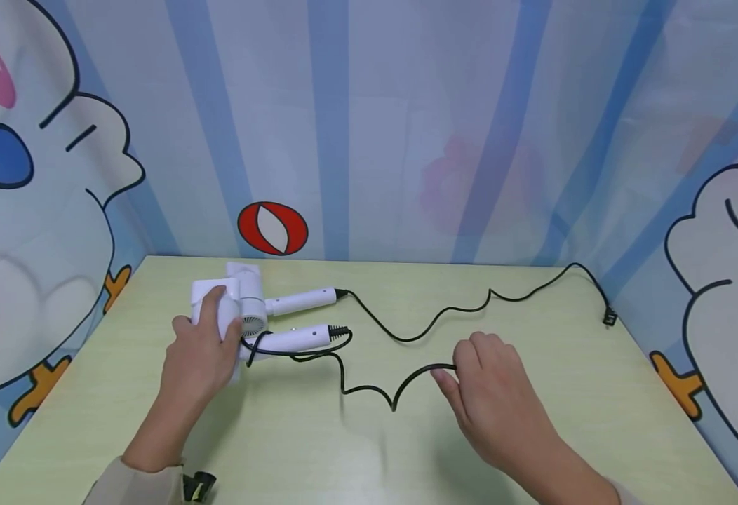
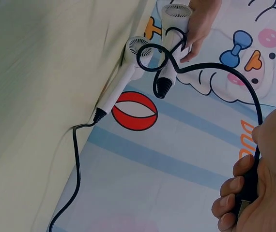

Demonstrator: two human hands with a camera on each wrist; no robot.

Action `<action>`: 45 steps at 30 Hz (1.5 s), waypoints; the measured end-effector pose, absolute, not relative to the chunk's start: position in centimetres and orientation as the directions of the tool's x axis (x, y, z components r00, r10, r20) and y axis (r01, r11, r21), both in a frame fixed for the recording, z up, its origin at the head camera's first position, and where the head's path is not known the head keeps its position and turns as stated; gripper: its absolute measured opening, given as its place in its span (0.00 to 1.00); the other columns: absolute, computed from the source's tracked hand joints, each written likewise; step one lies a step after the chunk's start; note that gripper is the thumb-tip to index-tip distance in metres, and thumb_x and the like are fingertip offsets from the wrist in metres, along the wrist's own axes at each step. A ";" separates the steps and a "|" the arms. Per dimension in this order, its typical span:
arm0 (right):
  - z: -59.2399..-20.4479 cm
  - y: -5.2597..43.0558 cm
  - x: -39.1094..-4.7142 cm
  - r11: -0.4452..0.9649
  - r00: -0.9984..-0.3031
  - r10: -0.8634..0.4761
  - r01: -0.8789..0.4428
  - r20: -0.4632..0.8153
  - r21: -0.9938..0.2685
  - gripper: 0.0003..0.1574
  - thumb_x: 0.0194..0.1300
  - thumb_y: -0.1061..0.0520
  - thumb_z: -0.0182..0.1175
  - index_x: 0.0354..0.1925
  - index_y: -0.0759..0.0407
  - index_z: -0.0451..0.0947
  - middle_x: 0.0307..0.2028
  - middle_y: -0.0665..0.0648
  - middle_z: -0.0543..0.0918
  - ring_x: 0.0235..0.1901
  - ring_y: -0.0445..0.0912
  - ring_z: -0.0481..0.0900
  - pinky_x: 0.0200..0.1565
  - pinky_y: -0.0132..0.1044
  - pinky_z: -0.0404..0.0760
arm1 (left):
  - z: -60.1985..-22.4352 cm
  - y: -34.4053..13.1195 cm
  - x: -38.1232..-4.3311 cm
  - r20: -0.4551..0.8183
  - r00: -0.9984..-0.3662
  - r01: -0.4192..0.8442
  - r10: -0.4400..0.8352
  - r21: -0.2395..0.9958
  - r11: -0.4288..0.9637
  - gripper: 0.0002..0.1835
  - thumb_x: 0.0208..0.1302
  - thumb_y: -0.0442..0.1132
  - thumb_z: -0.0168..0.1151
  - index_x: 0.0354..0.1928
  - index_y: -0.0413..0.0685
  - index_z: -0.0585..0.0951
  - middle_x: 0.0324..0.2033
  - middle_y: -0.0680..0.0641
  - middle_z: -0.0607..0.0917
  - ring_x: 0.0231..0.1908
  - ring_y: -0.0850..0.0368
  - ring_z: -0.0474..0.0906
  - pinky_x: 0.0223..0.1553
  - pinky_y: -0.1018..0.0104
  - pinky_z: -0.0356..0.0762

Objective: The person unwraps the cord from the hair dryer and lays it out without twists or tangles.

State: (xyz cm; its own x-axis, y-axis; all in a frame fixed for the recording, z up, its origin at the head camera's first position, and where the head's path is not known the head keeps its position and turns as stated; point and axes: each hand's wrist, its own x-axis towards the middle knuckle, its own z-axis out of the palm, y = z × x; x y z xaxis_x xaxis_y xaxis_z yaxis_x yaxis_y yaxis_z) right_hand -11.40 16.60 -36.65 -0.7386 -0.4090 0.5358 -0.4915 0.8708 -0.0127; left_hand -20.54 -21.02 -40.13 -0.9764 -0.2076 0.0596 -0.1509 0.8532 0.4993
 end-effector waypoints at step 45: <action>-39.3 18.1 -15.7 0.909 -0.730 -0.381 -0.408 0.567 0.086 0.33 0.81 0.37 0.40 0.24 0.58 0.58 0.22 0.54 0.56 0.22 0.49 0.53 0.29 0.39 0.54 | -38.6 -19.8 -18.6 0.015 -0.990 -0.113 -0.141 0.511 0.852 0.38 0.76 0.54 0.50 0.81 0.60 0.48 0.49 0.28 0.67 0.34 0.36 0.77 0.25 0.55 0.79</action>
State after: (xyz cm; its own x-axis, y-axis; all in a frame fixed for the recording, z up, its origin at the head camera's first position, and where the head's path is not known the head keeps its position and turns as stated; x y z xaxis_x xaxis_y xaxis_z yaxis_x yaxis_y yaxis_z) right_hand -15.67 18.06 -39.34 -0.7301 -0.3813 0.5670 -0.4079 0.9090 0.0861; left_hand -18.60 -19.83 -38.62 -0.9900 -0.1405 0.0152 -0.1131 0.8520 0.5111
